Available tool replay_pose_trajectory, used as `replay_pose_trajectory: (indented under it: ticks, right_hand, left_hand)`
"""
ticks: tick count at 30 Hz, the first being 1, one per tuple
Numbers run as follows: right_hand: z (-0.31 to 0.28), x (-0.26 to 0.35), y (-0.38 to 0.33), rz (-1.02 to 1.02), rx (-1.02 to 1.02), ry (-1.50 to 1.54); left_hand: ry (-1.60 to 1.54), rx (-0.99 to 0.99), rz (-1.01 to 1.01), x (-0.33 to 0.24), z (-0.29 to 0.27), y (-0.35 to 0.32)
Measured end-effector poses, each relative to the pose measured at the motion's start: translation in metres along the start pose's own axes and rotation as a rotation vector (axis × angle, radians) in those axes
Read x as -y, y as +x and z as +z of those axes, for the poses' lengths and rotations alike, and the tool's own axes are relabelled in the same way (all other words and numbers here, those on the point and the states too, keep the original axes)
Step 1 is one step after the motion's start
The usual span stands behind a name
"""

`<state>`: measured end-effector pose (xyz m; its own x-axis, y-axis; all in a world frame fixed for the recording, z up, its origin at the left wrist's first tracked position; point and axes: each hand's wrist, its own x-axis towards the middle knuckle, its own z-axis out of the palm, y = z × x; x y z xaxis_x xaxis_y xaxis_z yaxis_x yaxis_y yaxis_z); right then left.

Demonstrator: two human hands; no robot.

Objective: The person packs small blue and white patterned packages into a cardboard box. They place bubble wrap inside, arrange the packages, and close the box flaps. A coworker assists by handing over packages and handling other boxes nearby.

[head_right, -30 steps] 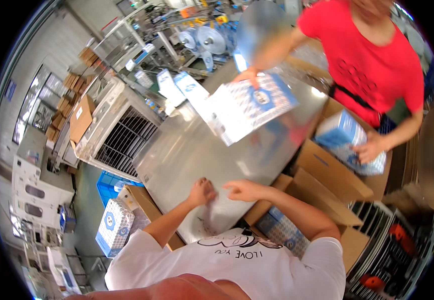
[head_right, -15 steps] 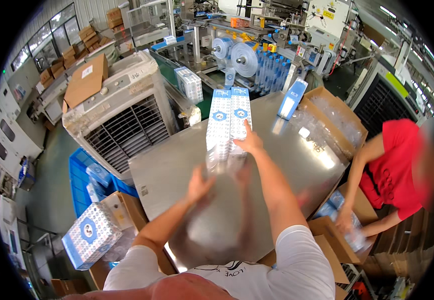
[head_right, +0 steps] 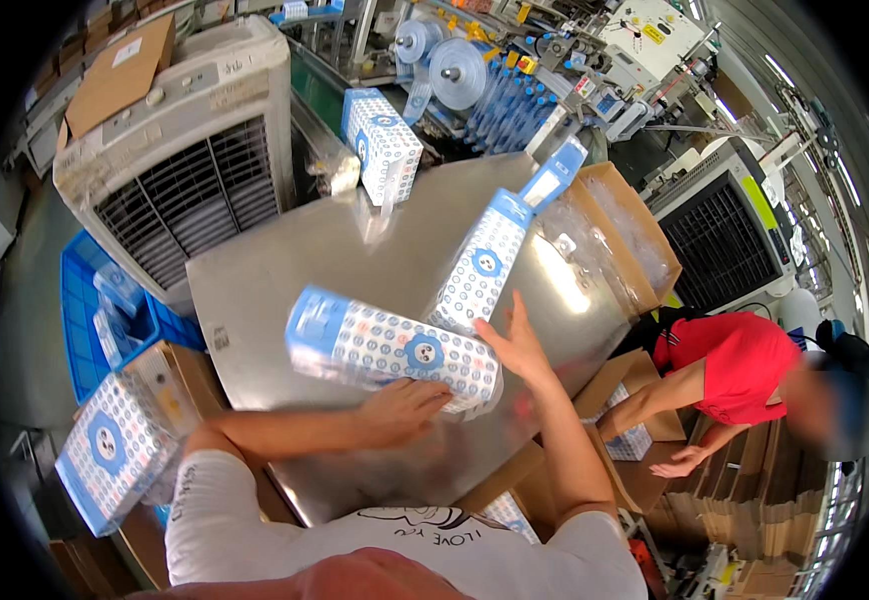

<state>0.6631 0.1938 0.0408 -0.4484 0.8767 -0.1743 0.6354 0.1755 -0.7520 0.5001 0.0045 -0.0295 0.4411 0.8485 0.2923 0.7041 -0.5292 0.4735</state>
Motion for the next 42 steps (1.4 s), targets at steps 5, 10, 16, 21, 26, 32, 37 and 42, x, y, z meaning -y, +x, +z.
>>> replay_pose_trajectory:
  ticks: [5, 10, 16, 21, 26, 32, 37, 42]
  right_hand:
    - [0.026, 0.039, 0.073, -0.100, -0.317, -0.656]
    - [0.035, -0.040, 0.122, -0.141, -0.228, -0.290]
    - [0.008, -0.019, 0.084, -0.049, -0.124, -0.620]
    - [-0.007, -0.029, 0.066, -0.052, -0.082, -0.669]
    - [-0.016, -0.049, 0.042, -0.145, -0.068, -0.651]
    - [-0.012, -0.081, -0.012, -0.468, -0.135, -0.542]
    - [-0.011, -0.086, -0.078, -0.676, -0.104, -0.449]
    - [-0.009, -0.075, -0.138, -0.614, 0.008, -0.358]
  left_hand:
    - [0.446, -0.152, 0.282, -0.001, -0.047, 0.002]
    - [0.400, 0.020, -0.212, 0.004, -0.078, -0.002]
    - [0.176, 0.296, -0.508, 0.052, -0.089, 0.014]
    - [-0.116, 0.327, -0.564, 0.054, -0.098, 0.009]
    - [-0.722, -0.003, -0.797, 0.022, -0.106, -0.050]
    - [-1.274, -0.517, -0.910, -0.081, -0.144, -0.095]
    - [-1.212, -0.737, -0.817, -0.124, -0.140, -0.109]
    - [-1.191, -0.824, -0.744, -0.154, -0.130, -0.100]
